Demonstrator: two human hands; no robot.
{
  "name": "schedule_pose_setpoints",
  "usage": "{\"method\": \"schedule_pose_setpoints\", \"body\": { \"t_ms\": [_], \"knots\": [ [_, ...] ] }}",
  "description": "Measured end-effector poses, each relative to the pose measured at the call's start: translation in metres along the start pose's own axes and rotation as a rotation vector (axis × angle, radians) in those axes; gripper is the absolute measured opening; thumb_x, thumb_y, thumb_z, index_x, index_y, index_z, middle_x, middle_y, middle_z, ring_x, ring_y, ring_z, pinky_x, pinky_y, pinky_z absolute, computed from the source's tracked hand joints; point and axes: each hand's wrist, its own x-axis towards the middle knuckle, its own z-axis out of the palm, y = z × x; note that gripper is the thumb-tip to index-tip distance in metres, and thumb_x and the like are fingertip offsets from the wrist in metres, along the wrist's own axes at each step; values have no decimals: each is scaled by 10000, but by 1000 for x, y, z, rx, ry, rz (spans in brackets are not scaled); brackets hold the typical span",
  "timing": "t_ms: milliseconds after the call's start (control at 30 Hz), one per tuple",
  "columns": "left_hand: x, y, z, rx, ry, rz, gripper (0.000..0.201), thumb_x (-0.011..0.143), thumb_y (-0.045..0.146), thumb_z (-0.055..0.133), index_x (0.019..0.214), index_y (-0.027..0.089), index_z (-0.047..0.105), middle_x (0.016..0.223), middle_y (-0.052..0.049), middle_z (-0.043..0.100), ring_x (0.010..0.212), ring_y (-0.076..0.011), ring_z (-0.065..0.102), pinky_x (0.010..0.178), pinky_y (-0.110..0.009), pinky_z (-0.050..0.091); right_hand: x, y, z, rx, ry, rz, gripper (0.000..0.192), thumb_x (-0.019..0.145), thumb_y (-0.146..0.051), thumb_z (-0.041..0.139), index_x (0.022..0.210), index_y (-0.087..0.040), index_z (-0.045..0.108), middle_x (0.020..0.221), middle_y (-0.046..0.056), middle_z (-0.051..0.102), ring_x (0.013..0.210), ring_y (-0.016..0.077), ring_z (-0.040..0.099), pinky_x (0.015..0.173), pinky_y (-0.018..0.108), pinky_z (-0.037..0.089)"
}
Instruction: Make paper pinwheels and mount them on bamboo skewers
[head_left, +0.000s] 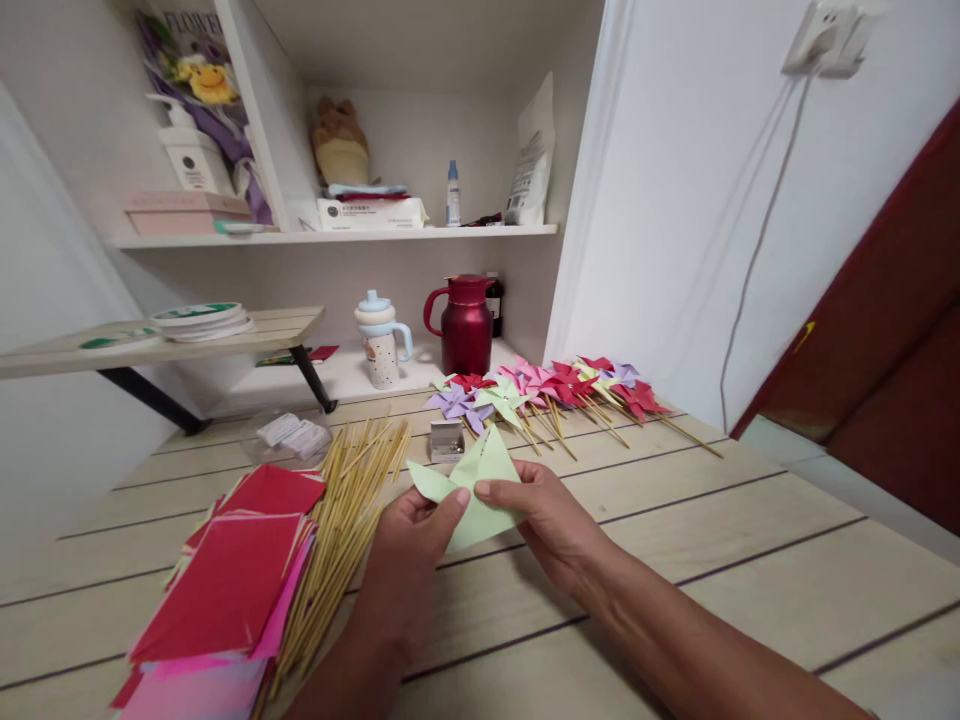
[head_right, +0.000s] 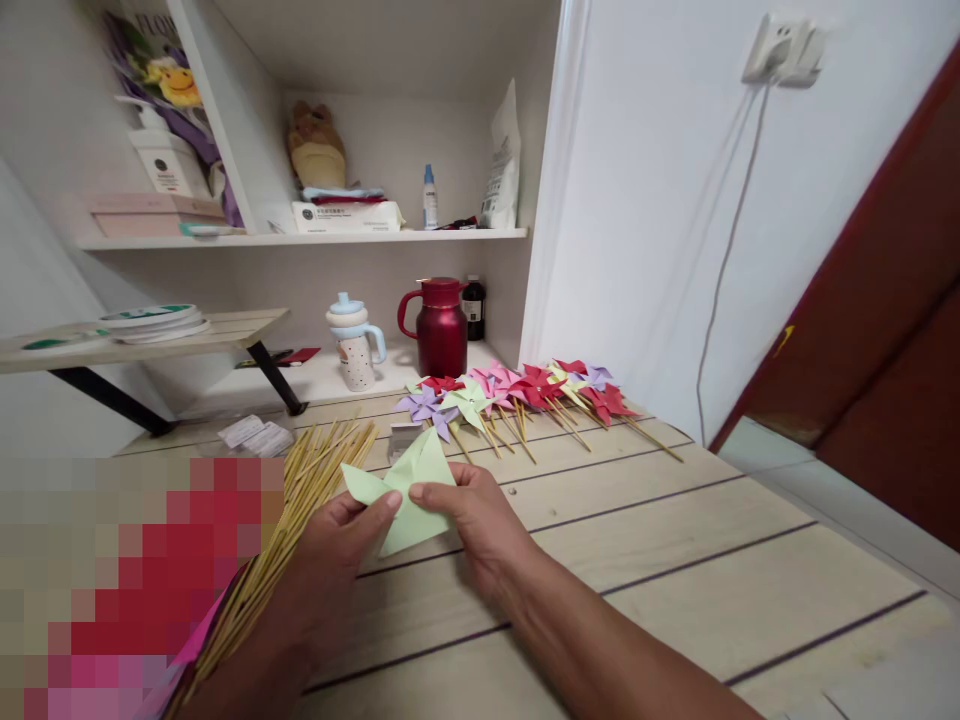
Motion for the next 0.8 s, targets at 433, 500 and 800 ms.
{"method": "schedule_pose_setpoints", "body": {
  "t_ms": [433, 500, 800],
  "knots": [
    [3, -3, -4, 76, 108, -45, 304, 656, 325, 802, 864, 107, 762, 777, -87, 774, 649, -183, 679, 613, -257, 497, 0, 6, 2, -30, -14, 25, 279, 633, -276, 838, 840, -119, 738, 730, 63, 728, 675, 165, 625, 679, 274, 468],
    [5, -2, -8, 46, 134, -51, 298, 652, 320, 799, 850, 101, 756, 777, -89, 772, 629, -172, 667, 600, -253, 493, 1, 6, 1, -70, 5, -41, 298, 680, -334, 818, 887, -147, 714, 785, 48, 707, 711, 164, 604, 697, 282, 462],
    [11, 9, -21, -248, 281, 56, 191, 593, 285, 819, 634, 155, 686, 632, -37, 707, 589, -166, 639, 608, -270, 491, -1, 7, -9, -741, 108, -599, 480, 842, -267, 656, 1304, -309, 534, 733, -48, 425, 655, 139, 448, 643, 264, 418]
  ]
}}
